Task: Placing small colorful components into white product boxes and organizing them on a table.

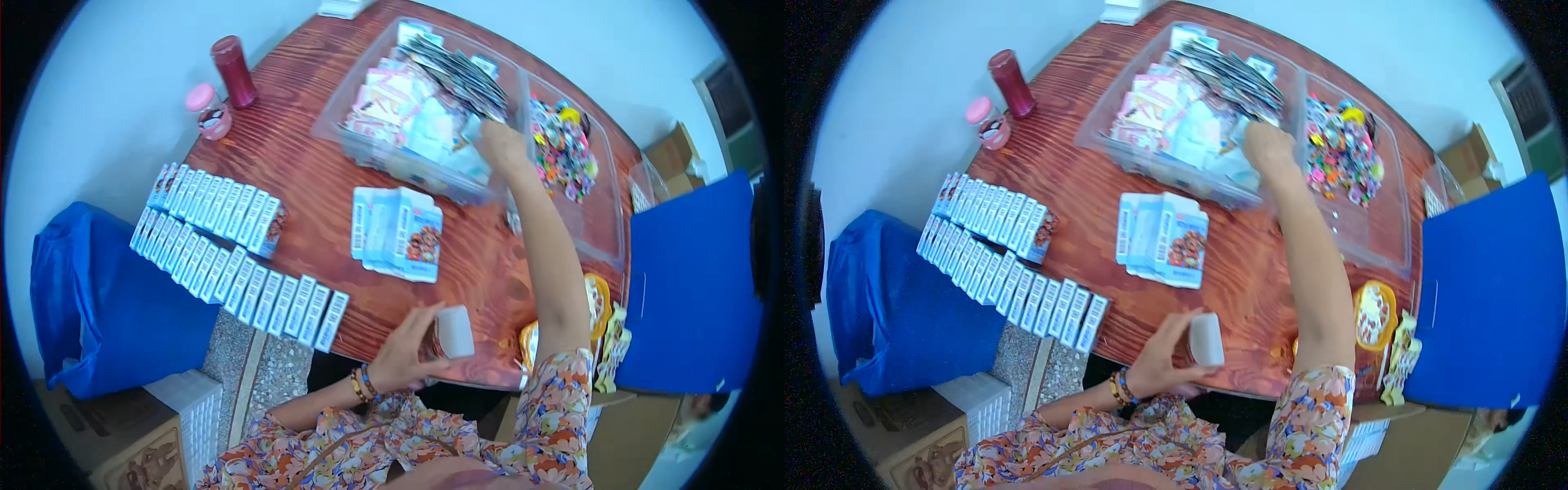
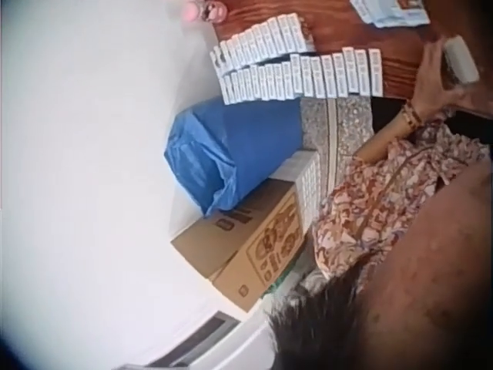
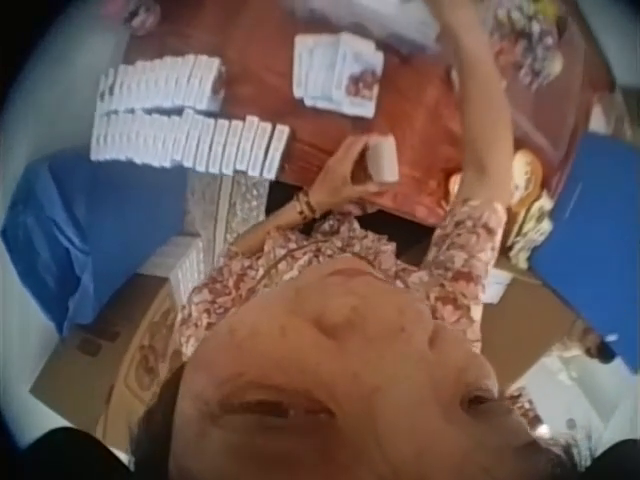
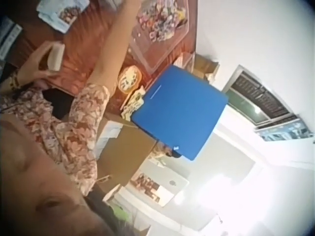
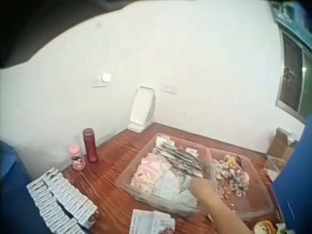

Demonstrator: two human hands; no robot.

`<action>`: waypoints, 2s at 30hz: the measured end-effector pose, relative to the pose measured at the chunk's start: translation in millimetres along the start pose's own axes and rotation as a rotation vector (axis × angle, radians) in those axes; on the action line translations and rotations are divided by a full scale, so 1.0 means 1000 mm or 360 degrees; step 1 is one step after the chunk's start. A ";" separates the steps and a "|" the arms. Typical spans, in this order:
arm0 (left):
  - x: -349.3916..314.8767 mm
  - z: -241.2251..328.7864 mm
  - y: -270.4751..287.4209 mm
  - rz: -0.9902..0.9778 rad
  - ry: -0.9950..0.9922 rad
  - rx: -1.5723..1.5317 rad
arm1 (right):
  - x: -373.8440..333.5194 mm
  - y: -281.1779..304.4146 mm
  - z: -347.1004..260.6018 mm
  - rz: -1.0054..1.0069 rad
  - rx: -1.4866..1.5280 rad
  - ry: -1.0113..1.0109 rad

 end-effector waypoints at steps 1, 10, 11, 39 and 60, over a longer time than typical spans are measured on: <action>-0.002 -0.006 -0.002 -0.0073 0.0006 -0.0031 | 0.003 0.009 -0.014 0.0017 0.0003 0.0041; 0.005 -0.017 0.006 -0.0120 0.0130 -0.0246 | 0.017 0.014 -0.007 0.0149 0.0128 0.0037; 0.004 -0.019 0.002 -0.0142 0.0151 -0.0240 | 0.022 0.003 -0.007 -0.0099 0.0083 0.0065; 0.021 -0.007 0.010 0.0329 -0.0024 0.0415 | -0.299 0.083 -0.003 0.0910 0.1731 -0.0099; 0.057 0.031 -0.024 0.0270 -0.0303 0.0753 | -0.370 0.052 0.002 0.0843 0.0902 0.0180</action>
Point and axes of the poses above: each hand's wrist, its own x-axis towards the middle knuckle, its own y-axis out of the back of the hand, z = x × y, the point moved 9 cm from there along x, towards the middle knuckle, and after that the axes turned 5 degrees about -z, right-handed, at the moved point
